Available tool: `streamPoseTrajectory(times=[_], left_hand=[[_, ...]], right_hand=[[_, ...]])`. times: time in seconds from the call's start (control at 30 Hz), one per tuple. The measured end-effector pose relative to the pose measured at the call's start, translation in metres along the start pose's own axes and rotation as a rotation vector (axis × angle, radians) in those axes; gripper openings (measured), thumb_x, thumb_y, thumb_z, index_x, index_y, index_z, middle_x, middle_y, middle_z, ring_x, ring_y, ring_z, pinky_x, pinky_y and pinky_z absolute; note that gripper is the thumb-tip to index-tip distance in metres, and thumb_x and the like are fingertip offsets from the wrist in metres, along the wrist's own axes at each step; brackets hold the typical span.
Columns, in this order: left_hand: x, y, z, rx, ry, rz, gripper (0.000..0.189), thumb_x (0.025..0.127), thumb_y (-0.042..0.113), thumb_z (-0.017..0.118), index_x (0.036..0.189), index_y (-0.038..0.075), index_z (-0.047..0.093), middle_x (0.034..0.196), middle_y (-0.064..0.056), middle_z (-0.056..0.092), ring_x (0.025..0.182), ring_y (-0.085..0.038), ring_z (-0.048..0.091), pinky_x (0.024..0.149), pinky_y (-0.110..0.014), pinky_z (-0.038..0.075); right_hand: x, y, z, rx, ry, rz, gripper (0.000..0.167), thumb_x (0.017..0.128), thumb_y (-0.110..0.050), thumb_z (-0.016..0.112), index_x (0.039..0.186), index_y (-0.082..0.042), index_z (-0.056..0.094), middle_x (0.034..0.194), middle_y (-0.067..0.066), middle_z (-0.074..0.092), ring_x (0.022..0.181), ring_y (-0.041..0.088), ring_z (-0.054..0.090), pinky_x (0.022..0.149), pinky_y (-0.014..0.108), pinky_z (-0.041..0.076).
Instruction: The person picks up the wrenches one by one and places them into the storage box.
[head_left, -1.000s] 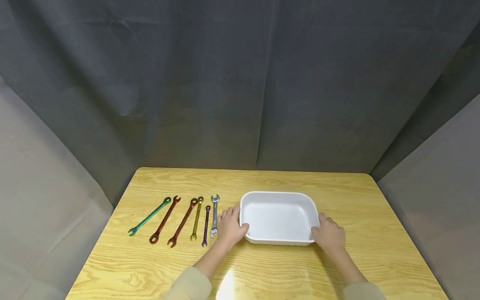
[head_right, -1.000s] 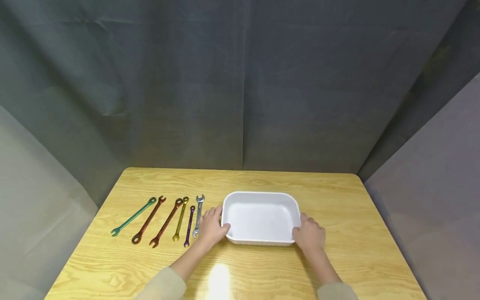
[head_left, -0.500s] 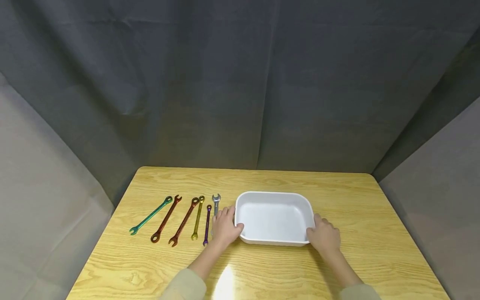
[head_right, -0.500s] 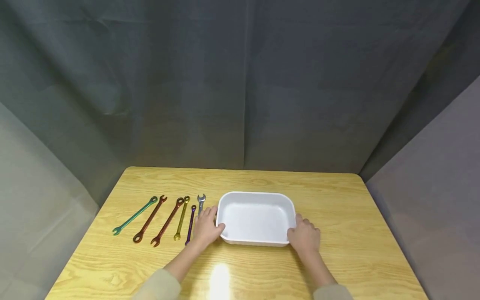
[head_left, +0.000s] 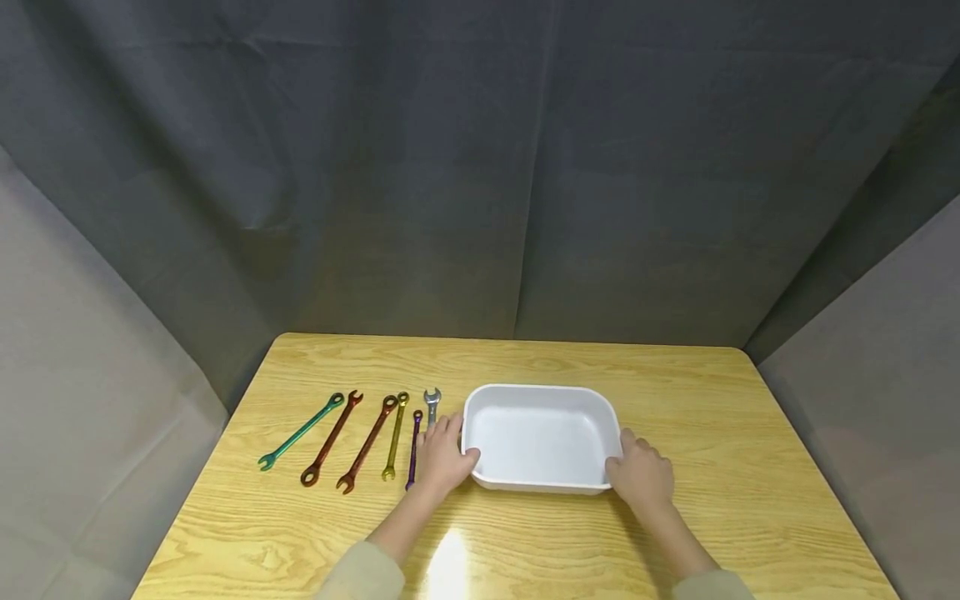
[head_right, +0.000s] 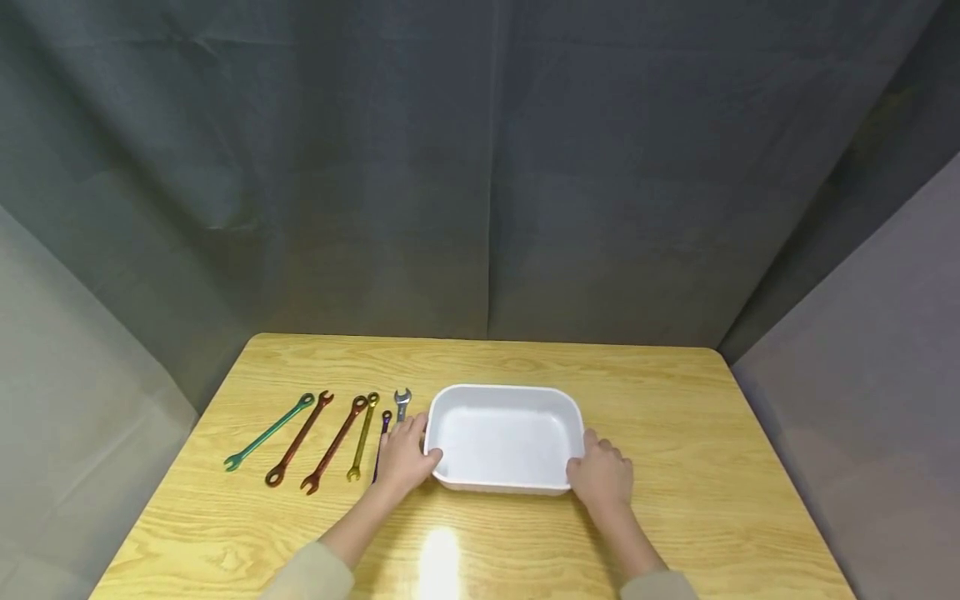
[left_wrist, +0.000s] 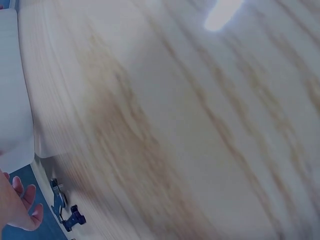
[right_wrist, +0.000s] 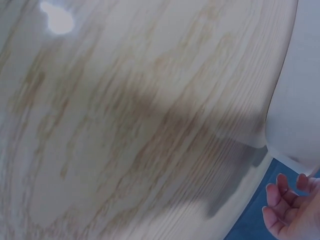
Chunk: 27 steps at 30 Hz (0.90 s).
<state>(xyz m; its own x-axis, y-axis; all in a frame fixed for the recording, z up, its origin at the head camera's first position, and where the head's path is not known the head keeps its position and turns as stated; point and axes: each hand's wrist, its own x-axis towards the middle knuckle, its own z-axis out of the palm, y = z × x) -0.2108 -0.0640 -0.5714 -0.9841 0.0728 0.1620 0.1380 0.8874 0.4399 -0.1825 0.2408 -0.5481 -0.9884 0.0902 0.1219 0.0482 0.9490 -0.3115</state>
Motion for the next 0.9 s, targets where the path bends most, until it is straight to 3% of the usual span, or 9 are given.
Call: streamPoseTrajectory(times=[0.4, 0.9], left_hand=[[-0.0015, -0.0065, -0.0009, 0.0, 0.004, 0.001, 0.061, 0.071, 0.036, 0.059, 0.125, 0.012, 0.05, 0.112, -0.01, 0.055, 0.104, -0.028, 0.048, 0.088, -0.046, 0.036], [-0.0034, -0.0108, -0.0011, -0.022, 0.026, 0.001, 0.059, 0.071, 0.035, 0.059, 0.124, 0.012, 0.052, 0.105, -0.008, 0.056, 0.101, -0.028, 0.05, 0.083, -0.042, 0.037]], right_hand=[[-0.0006, -0.0047, 0.0024, -0.022, 0.01, -0.01, 0.036, 0.074, -0.017, 0.053, 0.102, 0.006, 0.055, 0.075, 0.018, 0.058, 0.062, 0.035, 0.056, 0.052, 0.046, 0.042], [-0.0032, -0.0095, 0.0035, -0.031, -0.005, -0.005, 0.041, 0.075, -0.018, 0.053, 0.107, 0.008, 0.054, 0.08, 0.021, 0.059, 0.066, 0.038, 0.056, 0.055, 0.048, 0.043]])
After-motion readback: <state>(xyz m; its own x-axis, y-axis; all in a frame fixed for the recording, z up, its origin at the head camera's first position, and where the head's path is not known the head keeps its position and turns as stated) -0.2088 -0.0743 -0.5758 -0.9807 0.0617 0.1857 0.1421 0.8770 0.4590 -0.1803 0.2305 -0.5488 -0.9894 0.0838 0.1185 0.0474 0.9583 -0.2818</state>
